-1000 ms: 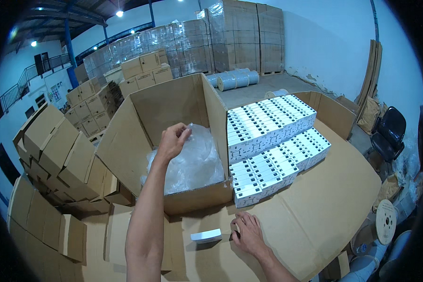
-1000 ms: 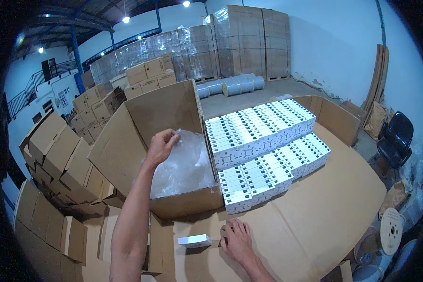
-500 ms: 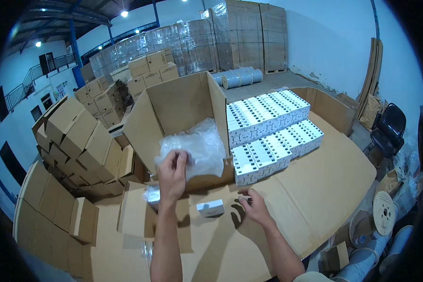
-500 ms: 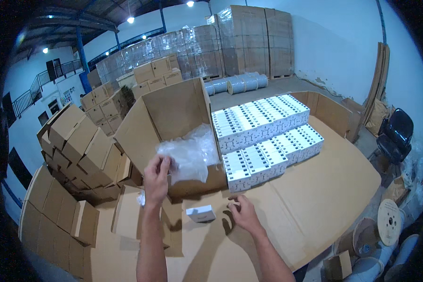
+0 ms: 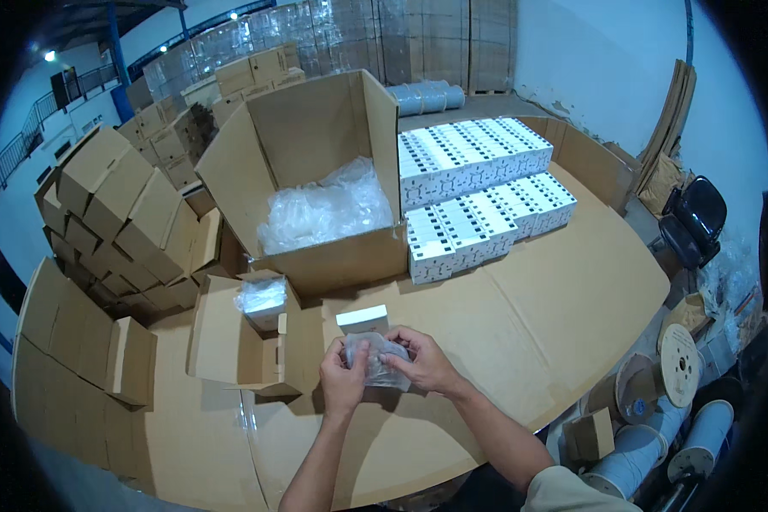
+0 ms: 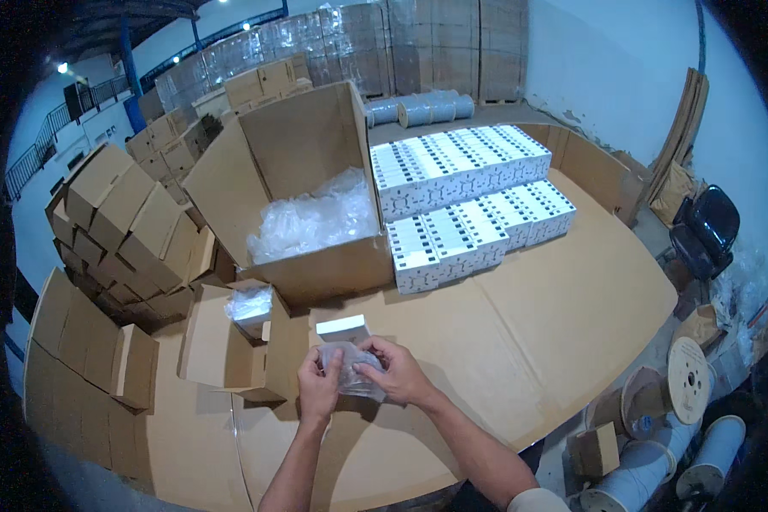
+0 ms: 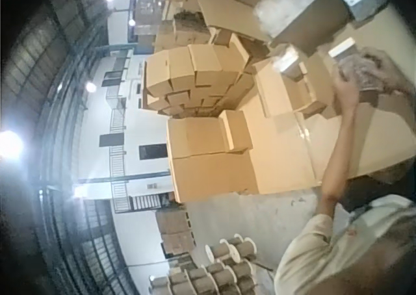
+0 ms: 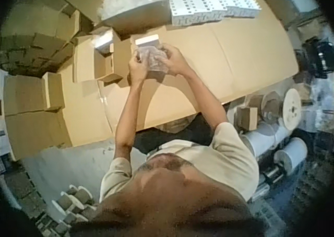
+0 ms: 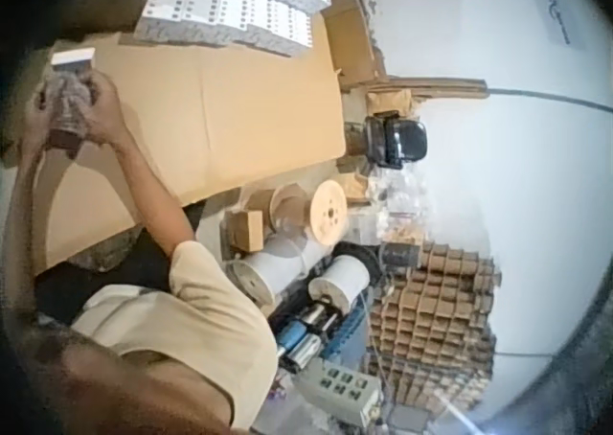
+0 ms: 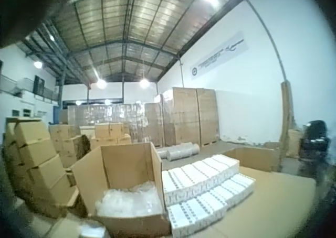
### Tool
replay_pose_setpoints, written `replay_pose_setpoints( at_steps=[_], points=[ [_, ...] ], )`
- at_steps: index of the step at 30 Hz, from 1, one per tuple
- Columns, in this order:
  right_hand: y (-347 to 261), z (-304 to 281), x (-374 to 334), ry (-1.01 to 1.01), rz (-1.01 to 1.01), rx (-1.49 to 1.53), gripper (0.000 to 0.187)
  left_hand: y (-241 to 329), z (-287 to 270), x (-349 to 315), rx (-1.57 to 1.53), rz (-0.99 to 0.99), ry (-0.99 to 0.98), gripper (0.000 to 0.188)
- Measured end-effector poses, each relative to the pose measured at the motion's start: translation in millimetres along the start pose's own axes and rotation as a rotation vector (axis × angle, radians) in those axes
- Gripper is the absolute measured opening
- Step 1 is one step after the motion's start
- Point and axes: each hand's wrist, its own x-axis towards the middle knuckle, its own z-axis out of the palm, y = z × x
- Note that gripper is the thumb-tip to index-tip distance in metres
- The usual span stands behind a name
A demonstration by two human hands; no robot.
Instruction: Pack small cardboard boxes with bubble wrap and insert into larger shipping containers.
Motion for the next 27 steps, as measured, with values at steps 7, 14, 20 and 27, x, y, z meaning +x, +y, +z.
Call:
replay_pose_setpoints(
  at_steps=[7,14,20,27],
  points=[
    [12.5,-8.7,0.5,0.087,0.1,0.241,0.013,-5.6,-15.2,5.3,0.122,0.074,0.12,0.03],
    [11.2,-18.5,4.3,0.275,0.082,0.422,0.015,-18.5,-25.3,11.8,0.118,0.076,0.188,0.034],
    [9.2,19.2,-3.4,0.163,0.015,0.181,0.035,-20.9,-17.6,12.1,0.147,0.235,0.279,0.033],
    [-15.5,7.9,-8.0,0.094,0.275,0.08,0.019,-7.0,-22.0,9.9,0.232,0.209,0.333,0.03]
  ],
)
